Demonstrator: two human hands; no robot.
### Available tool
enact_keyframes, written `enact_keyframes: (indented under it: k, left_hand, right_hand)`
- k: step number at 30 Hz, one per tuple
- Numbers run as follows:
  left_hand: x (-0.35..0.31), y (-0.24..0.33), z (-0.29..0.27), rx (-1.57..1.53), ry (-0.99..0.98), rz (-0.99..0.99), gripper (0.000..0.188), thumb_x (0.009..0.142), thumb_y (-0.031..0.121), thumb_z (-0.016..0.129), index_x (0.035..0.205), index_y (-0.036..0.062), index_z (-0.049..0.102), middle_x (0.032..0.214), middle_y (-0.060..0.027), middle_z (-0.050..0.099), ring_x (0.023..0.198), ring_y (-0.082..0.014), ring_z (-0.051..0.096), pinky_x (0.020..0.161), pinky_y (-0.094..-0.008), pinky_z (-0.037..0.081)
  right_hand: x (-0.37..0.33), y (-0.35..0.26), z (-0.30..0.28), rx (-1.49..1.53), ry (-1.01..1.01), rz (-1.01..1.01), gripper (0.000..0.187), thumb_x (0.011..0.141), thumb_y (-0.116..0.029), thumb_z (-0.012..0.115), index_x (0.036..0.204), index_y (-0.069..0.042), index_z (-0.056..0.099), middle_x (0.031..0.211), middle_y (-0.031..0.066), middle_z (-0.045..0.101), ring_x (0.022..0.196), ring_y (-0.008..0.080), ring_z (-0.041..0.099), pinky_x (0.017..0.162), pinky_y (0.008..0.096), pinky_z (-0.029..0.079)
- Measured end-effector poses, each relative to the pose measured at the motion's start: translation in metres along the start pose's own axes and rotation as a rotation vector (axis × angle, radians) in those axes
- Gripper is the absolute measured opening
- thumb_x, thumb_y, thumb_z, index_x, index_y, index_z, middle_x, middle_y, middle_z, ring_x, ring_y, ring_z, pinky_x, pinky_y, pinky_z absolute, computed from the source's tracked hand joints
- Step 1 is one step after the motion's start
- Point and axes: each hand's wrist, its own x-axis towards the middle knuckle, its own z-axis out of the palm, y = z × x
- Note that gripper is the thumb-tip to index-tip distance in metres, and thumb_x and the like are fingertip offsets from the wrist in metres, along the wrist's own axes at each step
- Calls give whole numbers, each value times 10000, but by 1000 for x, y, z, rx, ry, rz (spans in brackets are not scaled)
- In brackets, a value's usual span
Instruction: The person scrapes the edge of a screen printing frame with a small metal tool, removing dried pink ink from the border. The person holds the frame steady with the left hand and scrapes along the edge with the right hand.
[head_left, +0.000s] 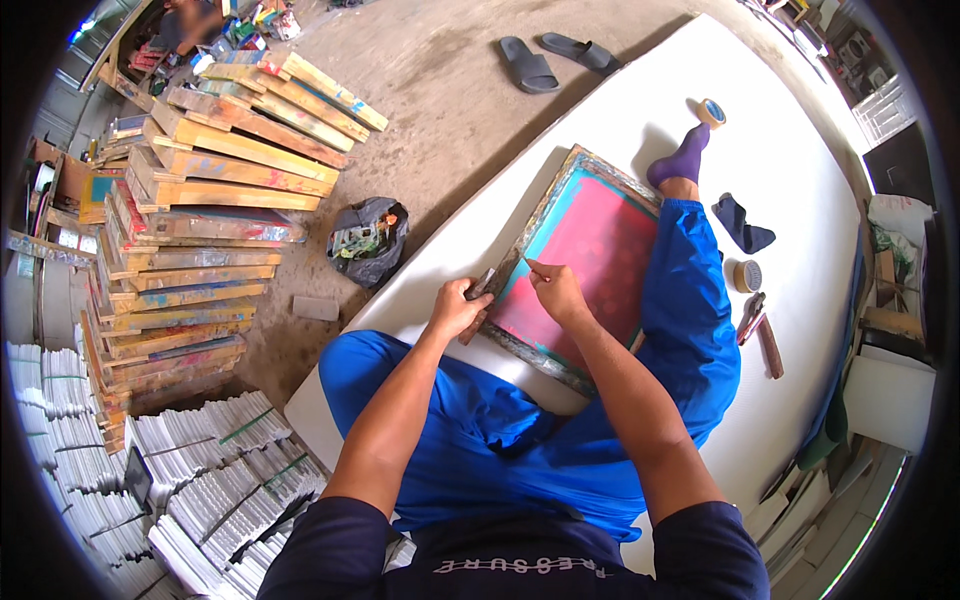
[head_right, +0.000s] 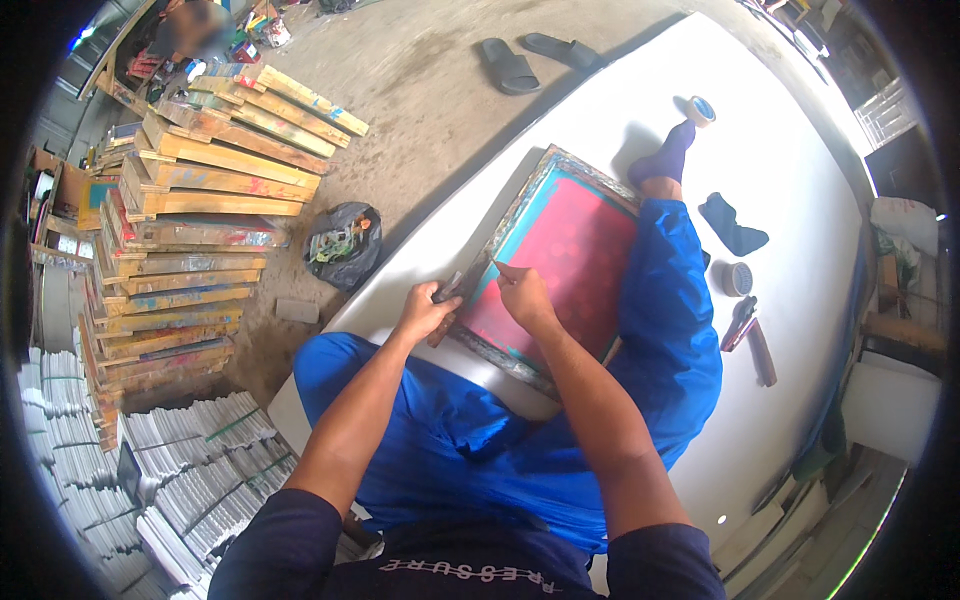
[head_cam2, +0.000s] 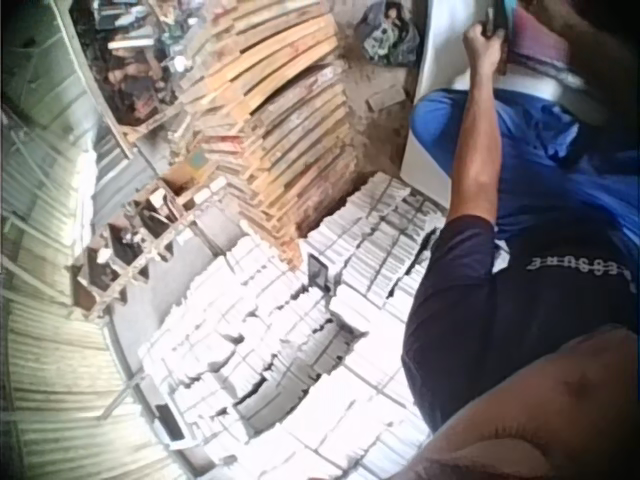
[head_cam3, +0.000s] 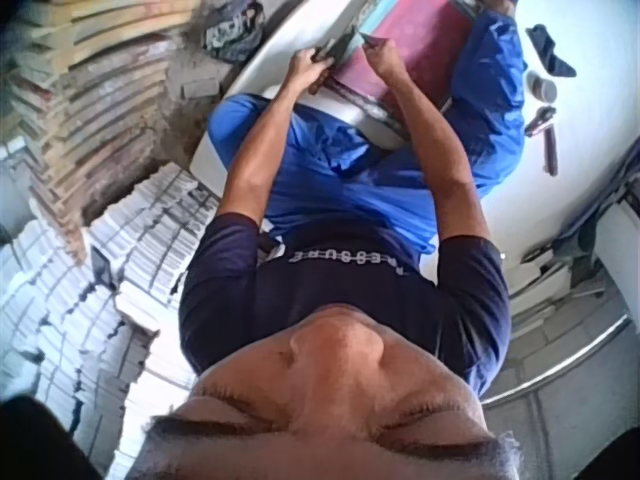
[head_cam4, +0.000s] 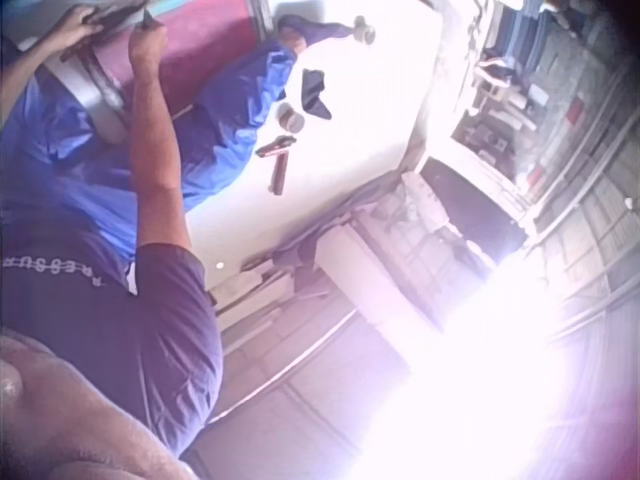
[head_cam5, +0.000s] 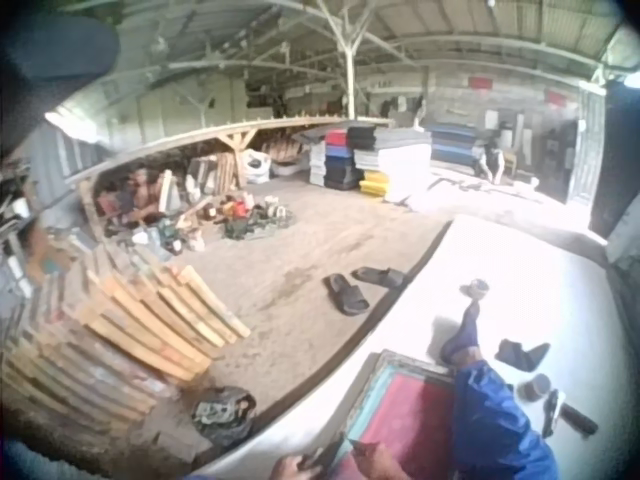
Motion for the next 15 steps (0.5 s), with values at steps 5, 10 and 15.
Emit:
enact_keyframes:
  k: [5, 10, 15]
  left_hand:
    - [0, 0, 0, 74, -5, 10, 272, 881, 134, 818, 1109, 1, 753, 825, -48, 742, 723, -92, 662, 657, -307, 526]
    - [1, -19, -2, 25, 7, 4, 368, 874, 131, 822, 1219, 25, 750, 948, -57, 775, 850, -87, 678, 781, -301, 552]
    - [4, -5, 0, -29, -45, -40, 388, 878, 131, 817, 1249, 42, 746, 986, -61, 776, 866, -88, 680, 795, -305, 556]
  right_hand:
    - [-13, -9, 1, -108, 73, -74, 418, 1000, -198, 607, 1414, -147, 640, 928, 276, 728, 834, 455, 729, 763, 520, 575]
    - [-8, -22, -16, 391, -226, 450, 378, 1002, -221, 633, 1371, -153, 678, 932, 250, 738, 813, 416, 730, 729, 492, 573]
    - [5, 52, 18, -42, 251, -440, 374, 1052, -247, 597, 1403, -139, 669, 685, 56, 617, 509, 154, 545, 461, 328, 449]
